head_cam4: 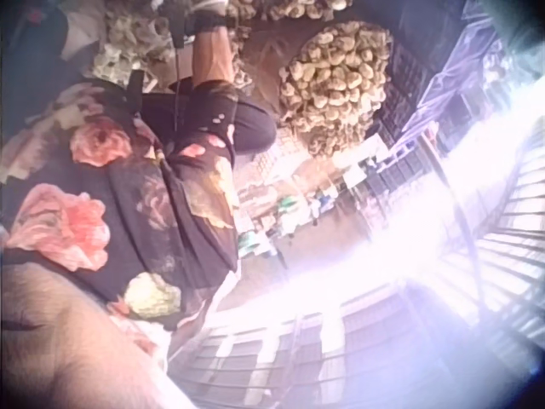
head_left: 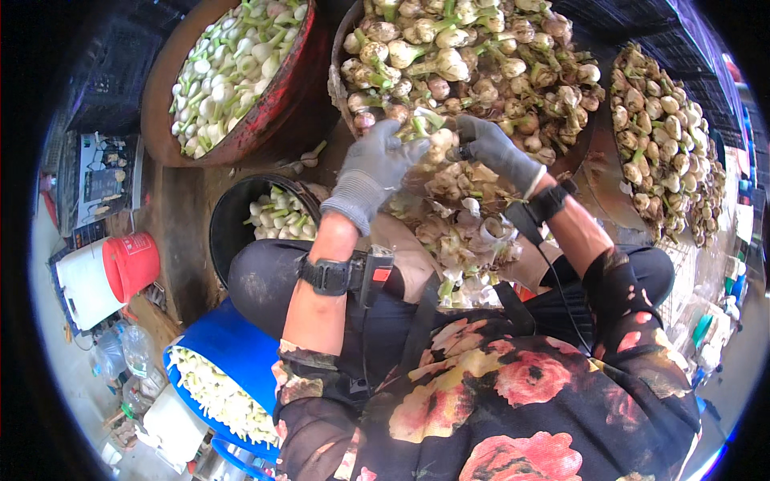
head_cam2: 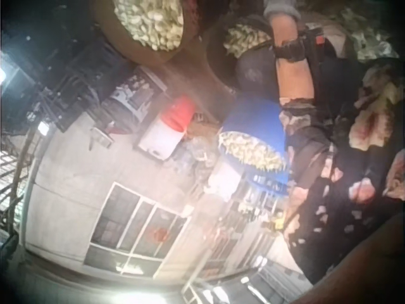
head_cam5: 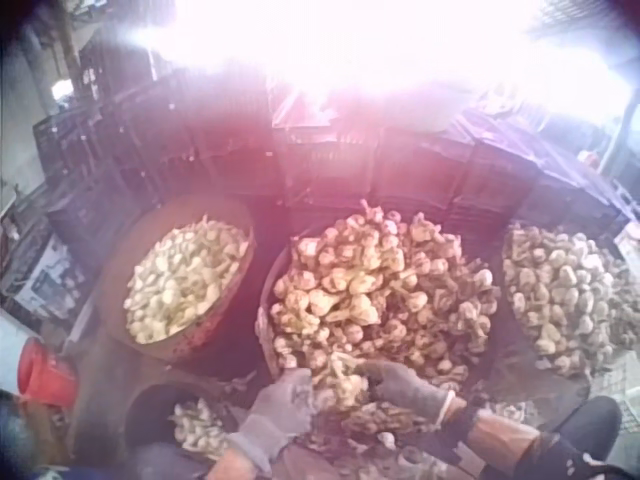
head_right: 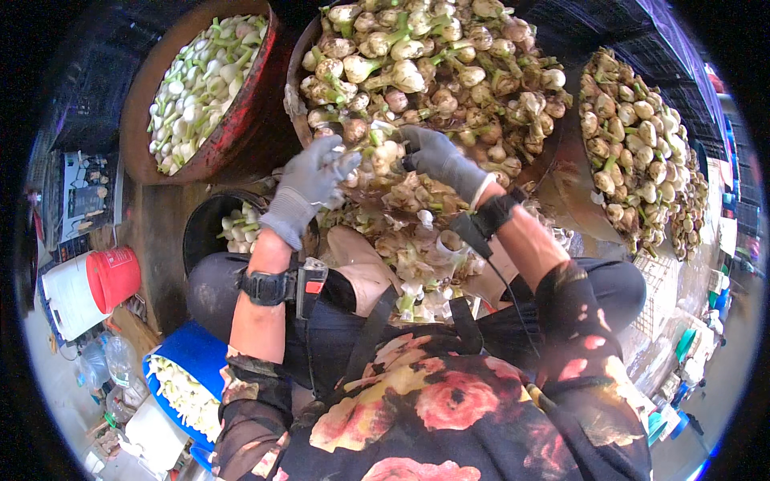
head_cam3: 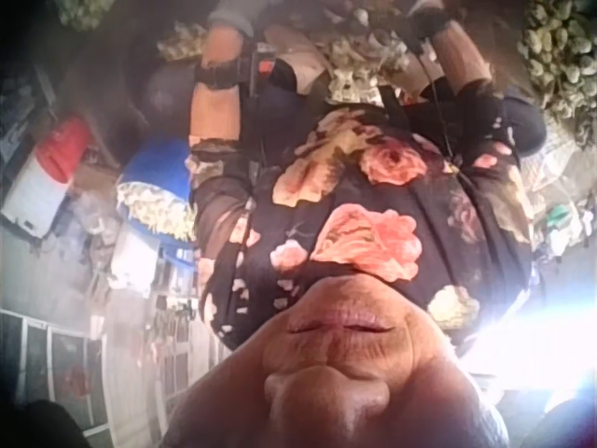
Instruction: Peel the outer skin and remove stalks from onions or similar root vegetables by hand.
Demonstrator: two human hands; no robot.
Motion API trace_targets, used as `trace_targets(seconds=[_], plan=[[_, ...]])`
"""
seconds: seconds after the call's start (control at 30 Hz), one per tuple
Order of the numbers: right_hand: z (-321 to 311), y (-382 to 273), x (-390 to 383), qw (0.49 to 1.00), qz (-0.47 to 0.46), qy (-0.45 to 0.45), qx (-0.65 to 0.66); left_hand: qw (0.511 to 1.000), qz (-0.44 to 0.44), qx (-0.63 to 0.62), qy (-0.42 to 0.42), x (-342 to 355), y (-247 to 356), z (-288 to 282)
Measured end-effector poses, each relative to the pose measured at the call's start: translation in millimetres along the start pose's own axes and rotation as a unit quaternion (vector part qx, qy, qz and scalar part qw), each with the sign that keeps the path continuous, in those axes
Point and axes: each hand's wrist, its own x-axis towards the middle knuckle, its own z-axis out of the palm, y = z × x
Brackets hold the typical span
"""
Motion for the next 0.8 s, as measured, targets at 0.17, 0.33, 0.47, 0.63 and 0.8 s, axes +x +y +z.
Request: trace_targets(seconds=[0.17,0.33,0.47,0.63,0.8], plan=[[25.9,-25.4,-50.4,0.969,-0.112,0.148,-0.16,0.988,0.018,-0.141,-0.054,-7.3,6.1,37.8],[18.7,-28.8,-63.8,0.945,0.034,0.201,0.254,0.995,0.101,-0.016,-0.005,-21.1,14.0,41.2],[16.2,-30.2,-62.1,0.965,0.047,0.11,0.233,0.966,0.236,0.101,0.014,-23.3,21.5,46.9],[20.3,-36.2,-64.7,0.955,0.084,0.151,0.242,0.962,0.242,0.125,0.003,-22.8,23.5,45.8],[21.0,-36.5,-67.8,0.921,0.066,0.146,0.354,0.969,0.23,0.093,0.02,-22.0,23.8,43.1]])
